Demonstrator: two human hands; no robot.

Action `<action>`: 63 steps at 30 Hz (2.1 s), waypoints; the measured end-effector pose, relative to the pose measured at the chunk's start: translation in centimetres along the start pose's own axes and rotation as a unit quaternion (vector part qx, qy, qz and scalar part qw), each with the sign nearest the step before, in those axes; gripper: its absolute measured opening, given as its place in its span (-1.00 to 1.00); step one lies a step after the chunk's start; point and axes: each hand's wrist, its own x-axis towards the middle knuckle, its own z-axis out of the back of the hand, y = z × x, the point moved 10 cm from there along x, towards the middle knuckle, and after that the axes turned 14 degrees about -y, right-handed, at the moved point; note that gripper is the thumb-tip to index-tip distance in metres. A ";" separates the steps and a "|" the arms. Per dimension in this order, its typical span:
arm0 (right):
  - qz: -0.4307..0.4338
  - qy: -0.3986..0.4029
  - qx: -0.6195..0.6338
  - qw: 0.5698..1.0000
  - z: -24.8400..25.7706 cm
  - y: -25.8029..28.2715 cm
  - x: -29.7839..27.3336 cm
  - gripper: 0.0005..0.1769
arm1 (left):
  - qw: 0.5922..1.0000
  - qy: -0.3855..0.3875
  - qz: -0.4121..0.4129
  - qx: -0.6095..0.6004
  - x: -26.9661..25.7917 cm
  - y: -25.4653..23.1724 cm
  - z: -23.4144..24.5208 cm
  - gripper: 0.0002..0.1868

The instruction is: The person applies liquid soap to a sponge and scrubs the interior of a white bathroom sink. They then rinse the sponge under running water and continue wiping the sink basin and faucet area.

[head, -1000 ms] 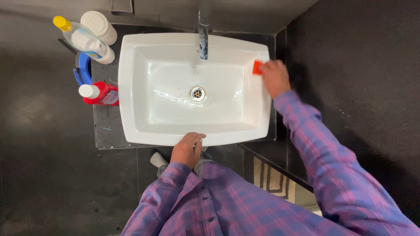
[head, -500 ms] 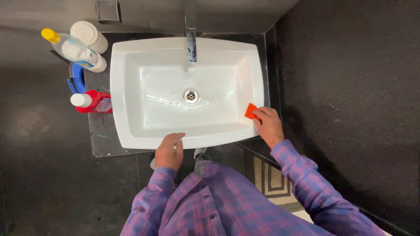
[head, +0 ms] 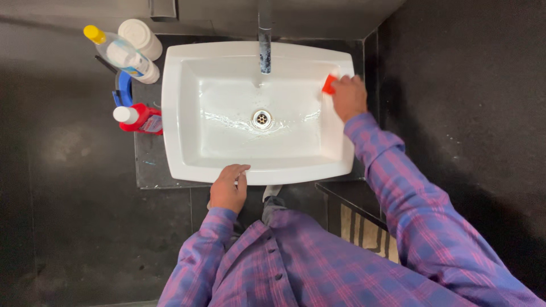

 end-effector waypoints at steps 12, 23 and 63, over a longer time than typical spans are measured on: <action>-0.110 0.203 0.015 0.973 -9.6 6.6 -10.8 -0.70 | 0.999 -0.030 -0.004 0.010 -0.7 2.0 3.8 -0.77; 0.044 0.234 0.307 0.921 -12.0 24.4 -9.7 -0.58 | 0.995 -0.093 0.025 0.007 -1.4 6.2 11.8 -0.78; -0.060 0.461 0.283 0.839 -6.8 21.3 -11.9 -0.56 | 0.998 0.000 -0.066 -0.012 3.7 8.4 17.0 -0.81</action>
